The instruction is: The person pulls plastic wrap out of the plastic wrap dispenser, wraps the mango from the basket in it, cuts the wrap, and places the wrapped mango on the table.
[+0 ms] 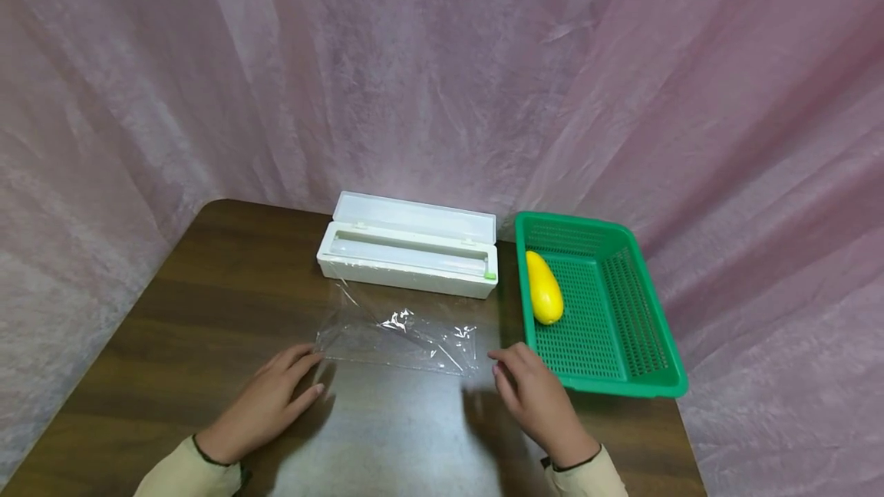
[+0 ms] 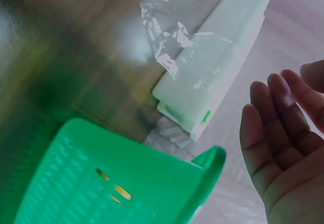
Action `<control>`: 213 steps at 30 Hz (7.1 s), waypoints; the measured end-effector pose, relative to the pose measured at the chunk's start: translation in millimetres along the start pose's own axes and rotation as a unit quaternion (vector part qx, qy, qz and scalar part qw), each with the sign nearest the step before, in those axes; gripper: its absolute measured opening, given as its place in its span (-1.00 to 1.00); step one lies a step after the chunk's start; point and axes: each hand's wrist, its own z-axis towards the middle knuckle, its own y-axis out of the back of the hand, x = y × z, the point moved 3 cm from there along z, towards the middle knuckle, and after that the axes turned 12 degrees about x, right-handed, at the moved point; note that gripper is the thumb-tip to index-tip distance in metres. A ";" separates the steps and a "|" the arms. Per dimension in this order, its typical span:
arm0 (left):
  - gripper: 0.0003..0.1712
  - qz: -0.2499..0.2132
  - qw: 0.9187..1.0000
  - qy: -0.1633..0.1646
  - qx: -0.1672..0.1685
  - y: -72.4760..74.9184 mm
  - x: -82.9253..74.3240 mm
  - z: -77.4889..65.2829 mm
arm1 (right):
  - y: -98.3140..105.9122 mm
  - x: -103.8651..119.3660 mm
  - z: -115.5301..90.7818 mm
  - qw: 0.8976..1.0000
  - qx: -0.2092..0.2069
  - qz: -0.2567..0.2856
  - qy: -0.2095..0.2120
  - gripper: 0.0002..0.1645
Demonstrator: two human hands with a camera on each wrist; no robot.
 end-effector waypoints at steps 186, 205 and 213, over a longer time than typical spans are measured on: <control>-0.39 -0.071 0.997 0.020 -0.038 -3.1 5.7 10.6 | 42.9 -165.8 70.1 0.964 0.161 0.047 -0.207 0.05; -0.41 -0.075 0.996 0.030 -0.030 0.0 8.9 6.2 | 53.3 -139.6 69.2 0.975 0.130 0.057 -0.173 0.03; -0.39 -0.075 0.996 0.034 -0.017 1.1 8.6 7.2 | 59.4 -126.1 73.5 0.979 0.120 0.055 -0.154 0.03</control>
